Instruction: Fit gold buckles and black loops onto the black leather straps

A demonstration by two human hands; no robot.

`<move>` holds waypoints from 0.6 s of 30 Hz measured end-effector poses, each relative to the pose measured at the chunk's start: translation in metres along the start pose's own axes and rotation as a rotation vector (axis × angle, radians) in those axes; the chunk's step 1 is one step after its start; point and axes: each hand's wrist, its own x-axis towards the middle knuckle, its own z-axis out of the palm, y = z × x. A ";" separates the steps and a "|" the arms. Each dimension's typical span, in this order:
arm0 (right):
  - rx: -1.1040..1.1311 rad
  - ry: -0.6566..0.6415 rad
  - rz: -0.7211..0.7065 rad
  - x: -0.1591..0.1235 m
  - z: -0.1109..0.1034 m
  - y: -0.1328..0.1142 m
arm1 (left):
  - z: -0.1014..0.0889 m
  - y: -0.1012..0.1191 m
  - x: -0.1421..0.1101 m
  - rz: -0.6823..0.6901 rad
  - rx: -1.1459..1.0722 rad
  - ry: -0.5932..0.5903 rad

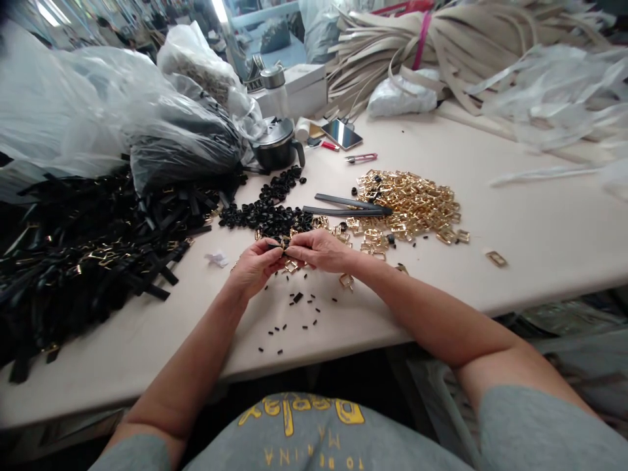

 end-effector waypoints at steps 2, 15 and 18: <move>0.007 0.029 0.022 0.001 0.000 0.000 | 0.001 0.000 -0.001 0.006 0.016 -0.013; -0.367 0.179 -0.058 0.002 0.000 0.005 | 0.007 -0.006 -0.003 0.053 0.111 0.019; -0.350 0.128 -0.051 0.001 -0.004 0.004 | 0.006 -0.002 -0.001 0.101 0.086 0.087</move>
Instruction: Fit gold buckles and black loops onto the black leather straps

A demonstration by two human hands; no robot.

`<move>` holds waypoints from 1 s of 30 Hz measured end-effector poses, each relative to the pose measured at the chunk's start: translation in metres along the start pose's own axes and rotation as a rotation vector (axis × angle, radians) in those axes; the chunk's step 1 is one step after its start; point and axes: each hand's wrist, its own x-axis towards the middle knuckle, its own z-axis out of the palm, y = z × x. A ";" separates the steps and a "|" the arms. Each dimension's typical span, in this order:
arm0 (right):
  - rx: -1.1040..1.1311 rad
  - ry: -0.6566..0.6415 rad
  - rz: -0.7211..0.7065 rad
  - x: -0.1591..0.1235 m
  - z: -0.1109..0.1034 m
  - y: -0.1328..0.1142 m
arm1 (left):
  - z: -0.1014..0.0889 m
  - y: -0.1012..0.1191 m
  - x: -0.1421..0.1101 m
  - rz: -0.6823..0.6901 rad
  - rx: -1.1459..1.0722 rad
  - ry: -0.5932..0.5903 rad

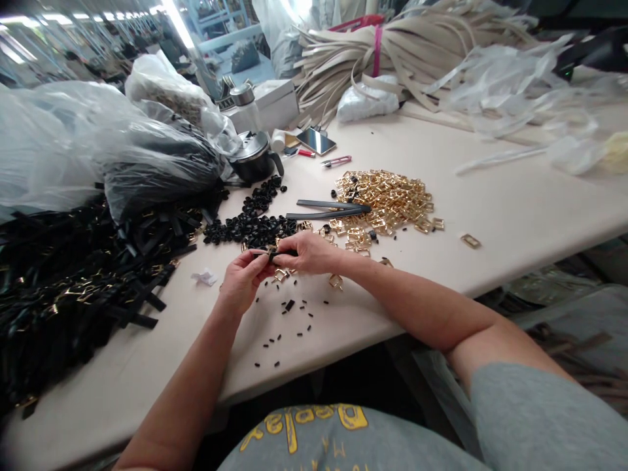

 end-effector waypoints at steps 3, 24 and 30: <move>0.002 -0.042 0.017 -0.001 -0.008 -0.003 | -0.003 0.004 0.001 0.049 -0.040 0.056; -0.084 0.023 -0.050 0.000 0.003 -0.006 | 0.004 -0.009 0.003 -0.009 -0.125 0.024; -0.067 0.028 -0.025 -0.001 0.001 -0.007 | -0.003 -0.009 0.007 0.016 -0.080 0.094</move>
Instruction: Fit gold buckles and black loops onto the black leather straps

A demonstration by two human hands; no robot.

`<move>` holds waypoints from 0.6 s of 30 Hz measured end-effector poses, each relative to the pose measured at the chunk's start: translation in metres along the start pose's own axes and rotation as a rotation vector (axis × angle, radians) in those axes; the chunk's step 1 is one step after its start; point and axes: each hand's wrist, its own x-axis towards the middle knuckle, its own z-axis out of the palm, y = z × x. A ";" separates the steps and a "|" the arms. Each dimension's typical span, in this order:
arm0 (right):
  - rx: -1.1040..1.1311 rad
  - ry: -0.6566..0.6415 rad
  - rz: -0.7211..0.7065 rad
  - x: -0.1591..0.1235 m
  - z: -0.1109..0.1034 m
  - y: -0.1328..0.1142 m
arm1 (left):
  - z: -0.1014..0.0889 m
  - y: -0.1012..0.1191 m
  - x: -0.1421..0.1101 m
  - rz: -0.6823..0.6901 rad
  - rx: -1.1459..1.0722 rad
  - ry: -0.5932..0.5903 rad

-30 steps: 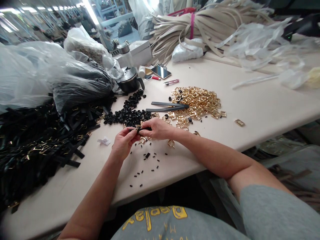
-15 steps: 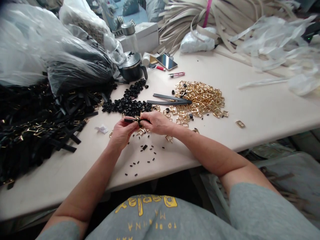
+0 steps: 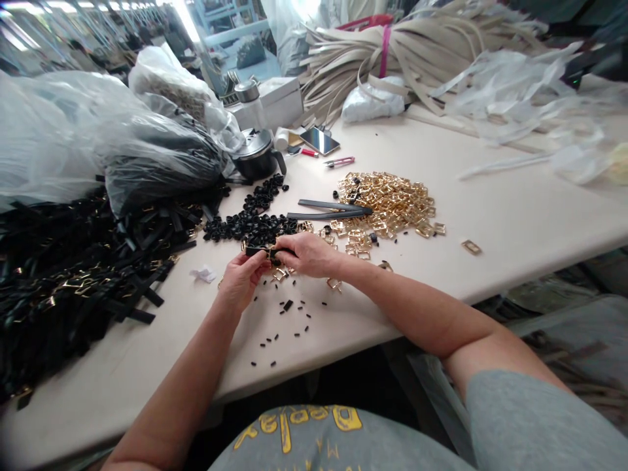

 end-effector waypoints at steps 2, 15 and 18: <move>0.007 0.002 -0.002 0.000 0.001 0.001 | 0.000 0.000 0.000 0.006 0.023 -0.019; 0.099 -0.131 0.052 0.001 -0.004 -0.001 | 0.005 -0.001 -0.003 0.036 0.155 -0.050; 0.217 -0.189 0.056 0.001 -0.005 -0.001 | 0.007 0.002 -0.005 0.054 0.178 -0.058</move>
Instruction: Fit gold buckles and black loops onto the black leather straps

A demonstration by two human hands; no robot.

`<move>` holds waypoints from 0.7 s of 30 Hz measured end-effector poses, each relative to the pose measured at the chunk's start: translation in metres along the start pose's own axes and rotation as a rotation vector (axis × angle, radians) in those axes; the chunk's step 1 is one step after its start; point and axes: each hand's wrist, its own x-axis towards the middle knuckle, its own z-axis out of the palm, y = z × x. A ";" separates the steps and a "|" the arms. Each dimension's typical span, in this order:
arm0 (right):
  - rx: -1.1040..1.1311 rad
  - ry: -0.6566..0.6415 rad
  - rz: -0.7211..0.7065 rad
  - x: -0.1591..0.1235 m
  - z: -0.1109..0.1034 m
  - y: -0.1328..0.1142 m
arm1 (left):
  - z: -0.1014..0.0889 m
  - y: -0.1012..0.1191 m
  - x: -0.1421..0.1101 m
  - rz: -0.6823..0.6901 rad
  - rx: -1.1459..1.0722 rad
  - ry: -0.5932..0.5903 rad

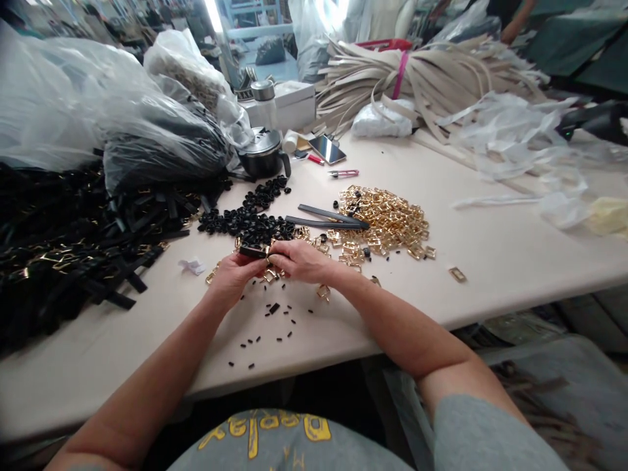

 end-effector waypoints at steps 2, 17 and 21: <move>0.028 0.026 0.016 0.000 0.001 0.001 | 0.001 0.001 -0.002 -0.001 0.009 -0.011; -0.018 0.089 -0.056 -0.001 -0.002 0.005 | -0.006 0.001 0.000 -0.010 -0.115 -0.037; -0.072 0.037 -0.045 -0.001 -0.006 0.007 | -0.006 0.004 0.001 -0.011 -0.127 0.003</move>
